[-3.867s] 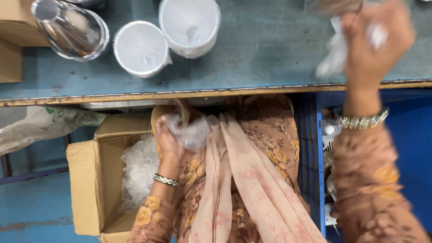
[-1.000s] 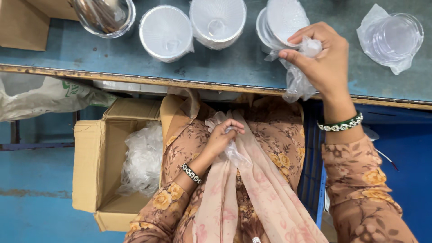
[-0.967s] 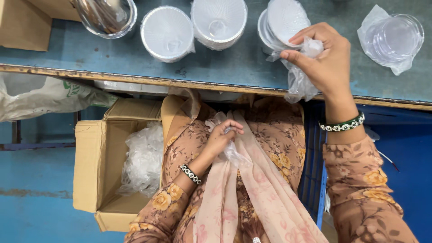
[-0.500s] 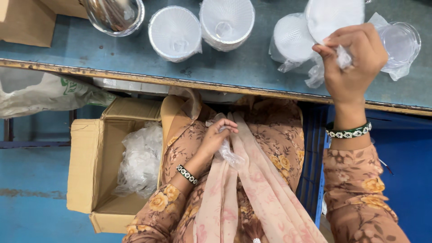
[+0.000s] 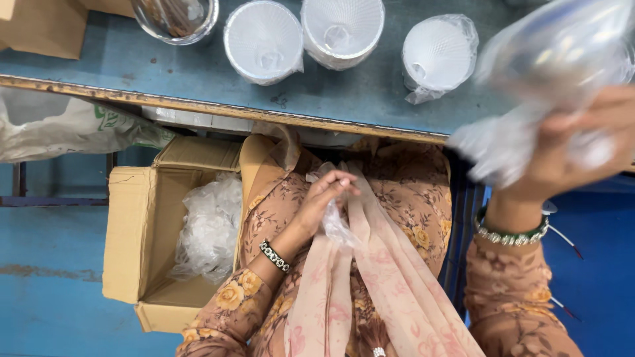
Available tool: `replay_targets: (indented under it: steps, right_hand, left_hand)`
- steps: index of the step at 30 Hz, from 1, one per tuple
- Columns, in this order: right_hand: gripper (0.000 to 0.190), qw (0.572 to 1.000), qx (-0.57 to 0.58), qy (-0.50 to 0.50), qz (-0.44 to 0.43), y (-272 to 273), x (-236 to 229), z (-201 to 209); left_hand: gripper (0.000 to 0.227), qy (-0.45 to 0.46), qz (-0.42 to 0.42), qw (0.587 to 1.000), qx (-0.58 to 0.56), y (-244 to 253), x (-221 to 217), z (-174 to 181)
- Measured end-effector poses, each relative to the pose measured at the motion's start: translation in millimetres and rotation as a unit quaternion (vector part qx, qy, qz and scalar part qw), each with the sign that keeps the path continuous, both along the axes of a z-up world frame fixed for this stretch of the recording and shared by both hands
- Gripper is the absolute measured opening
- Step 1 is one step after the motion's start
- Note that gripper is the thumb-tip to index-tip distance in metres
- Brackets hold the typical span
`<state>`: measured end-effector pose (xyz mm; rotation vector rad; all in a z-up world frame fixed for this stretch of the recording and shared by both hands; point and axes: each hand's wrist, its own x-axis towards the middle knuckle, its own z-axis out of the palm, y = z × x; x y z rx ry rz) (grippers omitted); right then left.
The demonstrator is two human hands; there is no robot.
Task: The person sits on the floor and wraps small white light fixtures in plastic bags. They pick up each fixture, place it into a bag, and set the wrapped item on the table. The person handles the items one at a time and stacks the wrapped units.
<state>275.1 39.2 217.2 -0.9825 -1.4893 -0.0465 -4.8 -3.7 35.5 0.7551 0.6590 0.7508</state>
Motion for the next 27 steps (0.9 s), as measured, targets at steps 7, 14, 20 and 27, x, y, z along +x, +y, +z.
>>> replay_targets:
  steps: [7, 14, 20, 27]
  right_hand:
    - [0.023, 0.935, -0.18, -0.238, 0.19, -58, -83, -19]
    - [0.023, 0.878, -0.403, -0.171, 0.192, -69, -90, -24]
    - [0.022, 0.885, -0.412, -0.152, 0.155, -71, -83, -47]
    - [0.034, 0.851, -0.43, -0.285, 0.098, -69, -92, -91]
  left_hand:
    - [0.07, -0.286, 0.06, 0.93, -0.225, 0, 22, 62]
    - [0.087, -0.191, 0.064, 0.979, -0.011, 1, 16, 71]
    - [0.076, -0.059, 0.08, 0.995, 0.017, -13, 26, 54]
    - [0.067, -0.049, 0.068, 0.995, -0.047, -20, 27, 42]
